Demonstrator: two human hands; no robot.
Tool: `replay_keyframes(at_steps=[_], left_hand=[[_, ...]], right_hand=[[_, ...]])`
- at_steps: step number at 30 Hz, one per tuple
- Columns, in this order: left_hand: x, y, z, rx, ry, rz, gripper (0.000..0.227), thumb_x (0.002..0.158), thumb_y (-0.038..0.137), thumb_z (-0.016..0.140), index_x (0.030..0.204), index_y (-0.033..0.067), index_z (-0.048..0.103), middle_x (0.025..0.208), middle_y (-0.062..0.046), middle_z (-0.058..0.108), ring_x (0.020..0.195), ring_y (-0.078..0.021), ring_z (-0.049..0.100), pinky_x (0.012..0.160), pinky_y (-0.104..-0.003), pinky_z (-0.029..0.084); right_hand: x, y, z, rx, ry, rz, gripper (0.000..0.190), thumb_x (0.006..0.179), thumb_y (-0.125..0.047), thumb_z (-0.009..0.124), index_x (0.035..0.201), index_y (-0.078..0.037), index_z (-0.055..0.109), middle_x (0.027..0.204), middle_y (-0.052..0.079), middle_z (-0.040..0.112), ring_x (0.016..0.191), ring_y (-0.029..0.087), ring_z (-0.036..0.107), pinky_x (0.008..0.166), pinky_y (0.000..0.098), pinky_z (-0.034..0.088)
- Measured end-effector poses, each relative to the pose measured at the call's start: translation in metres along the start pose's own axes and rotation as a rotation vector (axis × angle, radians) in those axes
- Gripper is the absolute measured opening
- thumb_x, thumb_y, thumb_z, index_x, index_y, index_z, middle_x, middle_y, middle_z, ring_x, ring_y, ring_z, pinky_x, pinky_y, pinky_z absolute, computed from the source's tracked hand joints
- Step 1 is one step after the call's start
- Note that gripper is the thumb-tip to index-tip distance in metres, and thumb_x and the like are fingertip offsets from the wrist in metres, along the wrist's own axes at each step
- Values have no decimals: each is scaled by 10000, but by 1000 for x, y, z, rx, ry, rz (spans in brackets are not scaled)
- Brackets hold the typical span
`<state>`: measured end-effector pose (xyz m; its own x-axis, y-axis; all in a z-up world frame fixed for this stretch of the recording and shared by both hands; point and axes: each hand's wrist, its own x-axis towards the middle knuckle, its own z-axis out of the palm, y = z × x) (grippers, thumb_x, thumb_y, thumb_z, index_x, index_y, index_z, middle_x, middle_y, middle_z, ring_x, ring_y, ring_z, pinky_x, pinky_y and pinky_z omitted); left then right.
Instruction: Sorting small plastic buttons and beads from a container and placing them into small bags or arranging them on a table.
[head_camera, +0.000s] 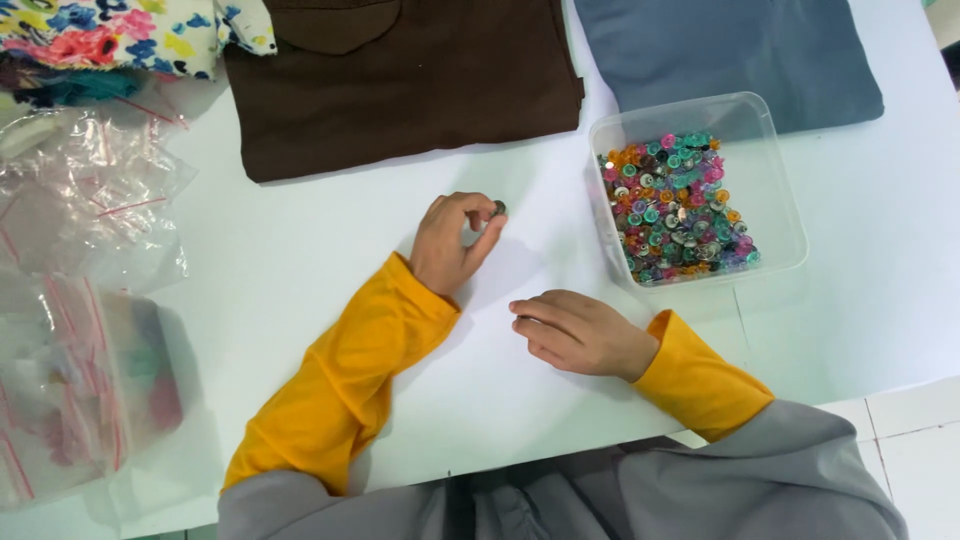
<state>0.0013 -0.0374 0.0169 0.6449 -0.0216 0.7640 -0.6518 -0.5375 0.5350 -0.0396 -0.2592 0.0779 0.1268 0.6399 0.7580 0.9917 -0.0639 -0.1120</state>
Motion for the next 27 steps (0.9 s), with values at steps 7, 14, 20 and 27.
replay_keyframes(at_steps=[7,14,20,27], left_hand=[[-21,-8,-91,230,-227,-249,110,974,136,746,1057,76,703,774,-25,707,690,-202,692,817,-347,504],[-22,-15,-108,431,-342,-307,105,1010,201,716,1055,111,746,825,-42,736,796,-225,724,875,-371,478],[-32,-23,-110,495,-320,-268,102,1018,207,697,1059,128,748,834,-23,720,825,-208,714,878,-355,449],[-34,-26,-122,515,-321,-309,113,1030,211,673,1061,123,737,842,-24,701,836,-208,703,865,-364,442]], right_hand=[[-1,9,46,50,-133,-5,147,947,-3,613,1082,-2,672,1119,178,677,869,307,692,782,384,596],[30,31,83,-26,-116,106,236,951,-20,641,1184,-32,679,1112,121,734,911,231,734,905,367,563],[51,54,116,-159,16,184,186,887,-59,734,1073,-68,742,1057,76,762,884,185,748,1054,396,508],[64,66,127,-251,-47,196,114,971,-139,708,1079,-120,737,979,32,743,932,180,705,1167,547,264]])
